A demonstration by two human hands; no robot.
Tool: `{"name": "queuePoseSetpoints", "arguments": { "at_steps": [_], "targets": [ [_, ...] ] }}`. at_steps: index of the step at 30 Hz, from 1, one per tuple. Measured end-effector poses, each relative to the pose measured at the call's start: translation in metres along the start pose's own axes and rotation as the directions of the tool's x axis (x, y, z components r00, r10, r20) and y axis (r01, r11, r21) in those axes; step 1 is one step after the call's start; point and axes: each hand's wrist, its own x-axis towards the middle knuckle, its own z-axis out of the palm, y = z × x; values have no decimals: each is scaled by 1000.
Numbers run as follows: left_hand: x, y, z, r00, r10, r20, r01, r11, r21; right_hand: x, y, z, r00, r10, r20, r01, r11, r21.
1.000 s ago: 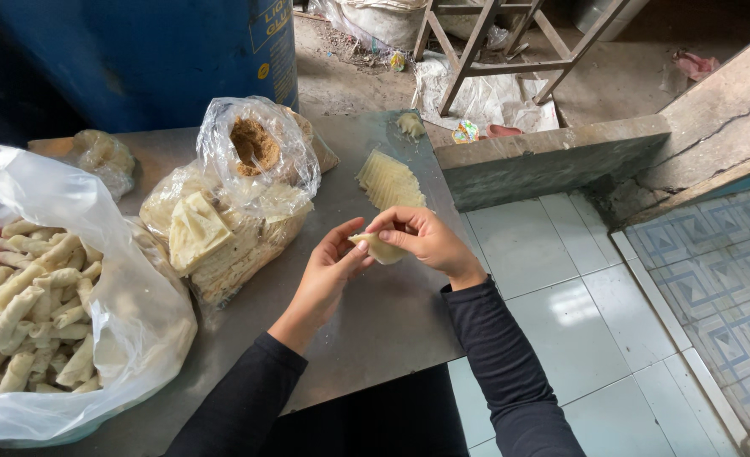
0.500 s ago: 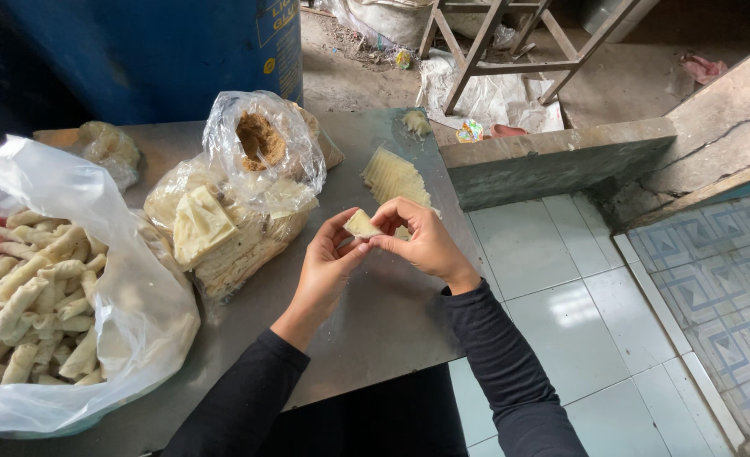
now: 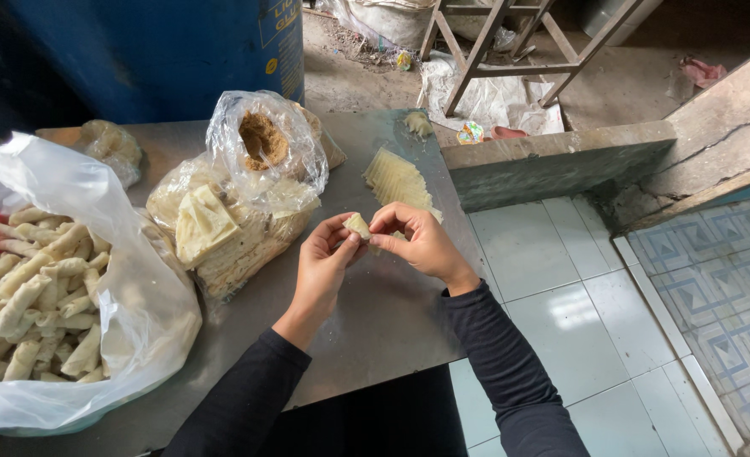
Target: The person spoons brown filling from a plastic bag onto triangular dough wrappers, folds each wrapper over the filling by hand, and stacks the folded pastries in a pile on the metal table, working through the wrappers one at a time.
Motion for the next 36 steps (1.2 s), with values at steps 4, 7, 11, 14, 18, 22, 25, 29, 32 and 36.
{"name": "queuePoseSetpoints", "arguments": {
  "at_steps": [4, 7, 11, 14, 18, 22, 25, 29, 32, 36],
  "targets": [
    [-1, -2, -3, 1000, -7, 5, 7, 1000, 28, -1, 9, -1, 991, 131, -16, -128, 985, 114],
    [-1, -3, -4, 999, -39, 12, 38, 999, 25, 0, 26, -2, 993, 109, -46, -100, 981, 167],
    [2, 1, -8, 986, -164, 20, 162, 936, -312, 3, 45, -23, 959, 199, -201, -69, 854, 515],
    [3, 5, -9, 981, -193, -6, 175, 899, -402, 4, 45, -50, 874, 206, -441, 67, 846, 529],
    [3, 5, -7, 978, -206, -39, 174, 900, -400, -6, 30, -73, 784, -198, -588, -21, 938, -345],
    [3, 4, -7, 978, -205, -26, 179, 905, -387, -16, 16, -69, 965, 69, -252, -205, 797, -568],
    [3, 3, -8, 976, -213, -37, 184, 909, -375, -17, 11, -64, 967, 183, -178, -253, 768, -588],
    [3, 1, -9, 975, -221, -36, 193, 911, -364, -15, 10, -62, 958, 228, -173, -286, 757, -588],
    [3, 1, -7, 976, -217, -30, 194, 918, -347, -14, 10, -61, 958, 237, -162, -287, 766, -575],
    [1, 5, -5, 974, -226, -31, 205, 928, -310, -14, 11, -59, 959, 242, -145, -281, 779, -561]
  ]
}}
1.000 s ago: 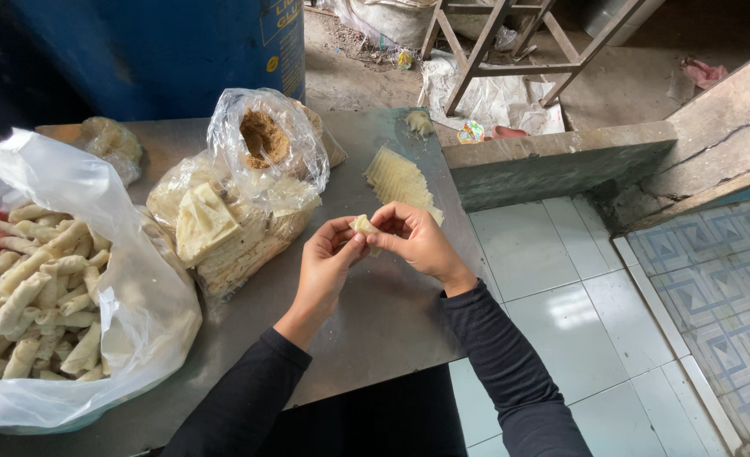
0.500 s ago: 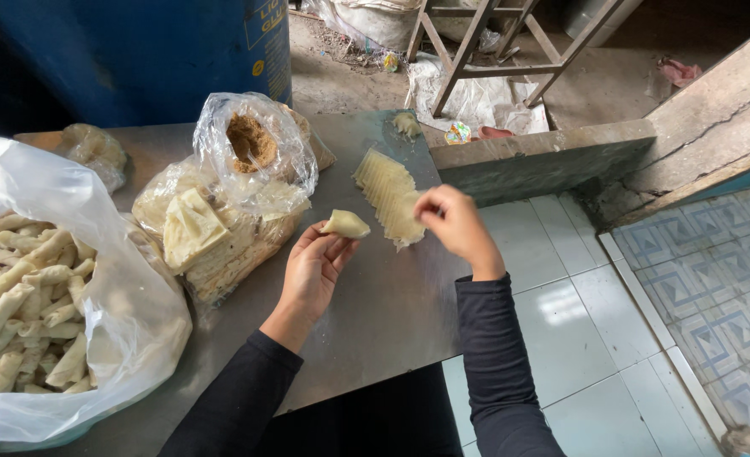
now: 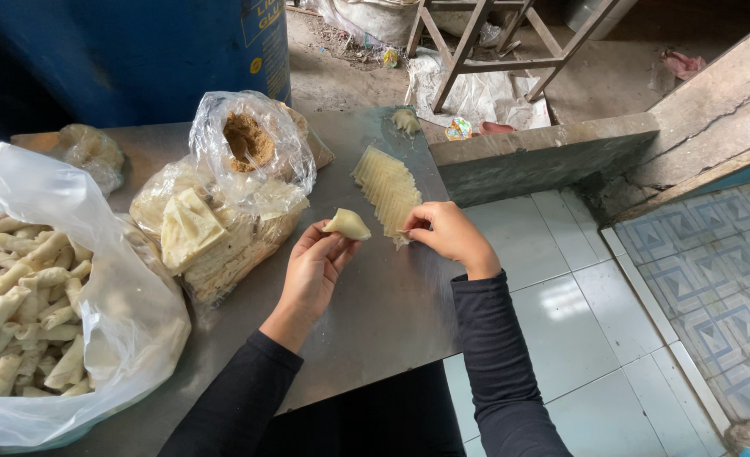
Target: The person spoons brown filling from a plastic bag onto triangular dough wrappers, folds each wrapper over the filling by hand, and stacks the folded pastries in a pile on the metal table, working through the wrappers one at a time.
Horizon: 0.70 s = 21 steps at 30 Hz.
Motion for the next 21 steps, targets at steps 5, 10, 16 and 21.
{"name": "queuePoseSetpoints", "arguments": {
  "at_steps": [5, 10, 16, 21],
  "targets": [
    [-1, 1, 4, 1000, -4, 3, 4, 1000, 26, 0, 0, -1, 1000, -11, 29, 12, 1000, -26],
    [-2, -3, 1, 1000, -8, 27, 7, 1000, 25, -2, -8, -3, 996, -67, 60, 72, 993, -89],
    [4, -15, -5, 998, -11, 59, 6, 996, 86, -6, -39, 2, 967, -253, -20, 253, 963, 93],
    [2, -21, -6, 980, 137, 142, -176, 932, 316, -6, -51, 26, 969, -240, 49, 214, 926, 310]
  ]
}}
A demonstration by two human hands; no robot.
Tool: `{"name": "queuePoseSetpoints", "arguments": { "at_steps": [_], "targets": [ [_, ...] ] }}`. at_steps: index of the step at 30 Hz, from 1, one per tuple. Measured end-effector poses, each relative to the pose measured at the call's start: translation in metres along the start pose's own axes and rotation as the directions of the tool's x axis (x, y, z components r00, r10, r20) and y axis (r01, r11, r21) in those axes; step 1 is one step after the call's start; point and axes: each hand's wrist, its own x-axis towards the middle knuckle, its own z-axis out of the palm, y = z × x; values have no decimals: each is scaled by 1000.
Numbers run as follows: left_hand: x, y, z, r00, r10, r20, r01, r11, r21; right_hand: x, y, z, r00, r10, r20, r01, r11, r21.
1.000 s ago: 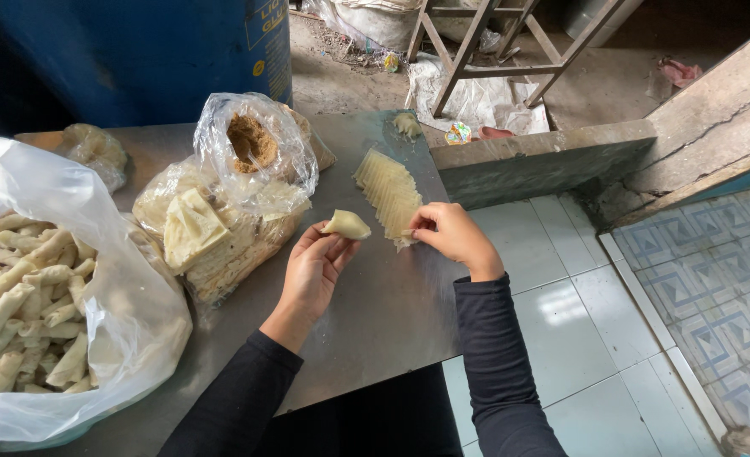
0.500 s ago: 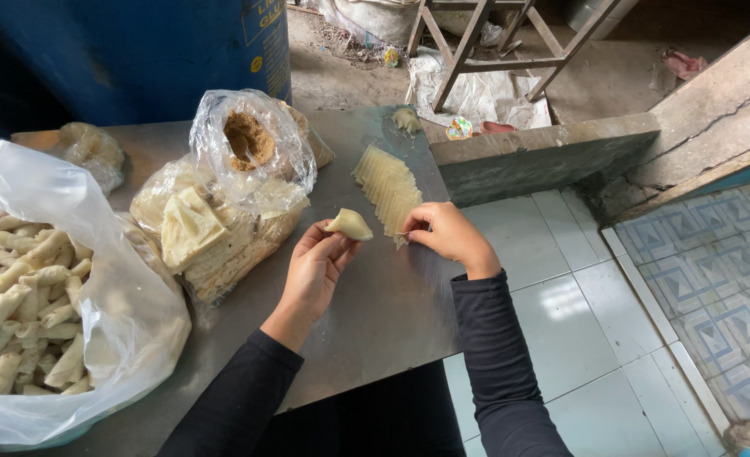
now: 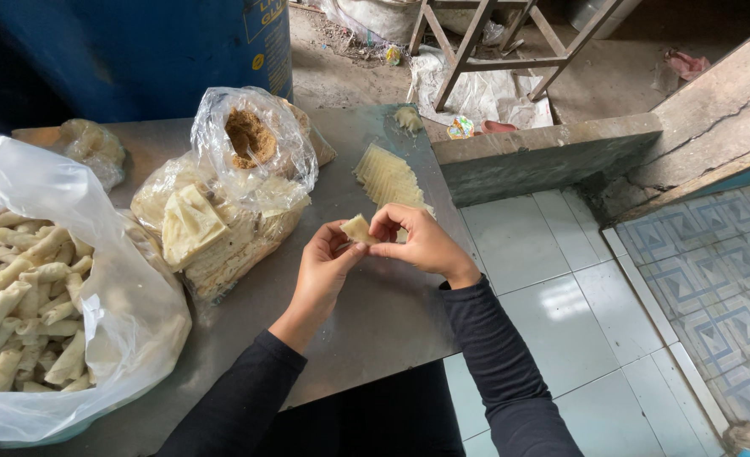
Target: The person spoons brown filling from a plastic bag onto triangular dough wrappers, folds each wrapper over the filling by hand, and stacks the folded pastries in a pile on the metal table, working through the wrappers one at a time.
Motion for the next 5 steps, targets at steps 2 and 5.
{"name": "queuePoseSetpoints", "arguments": {
  "at_steps": [2, 5],
  "targets": [
    [0, 1, 1, 999, 31, -24, -29, 997, 66, 0, 6, 0, 997, 77, 5, -77, 991, 110],
    [-1, 5, 3, 997, 25, -70, -20, 998, 68, -1, 20, 0, 993, 118, 21, -120, 961, 248]
  ]
}}
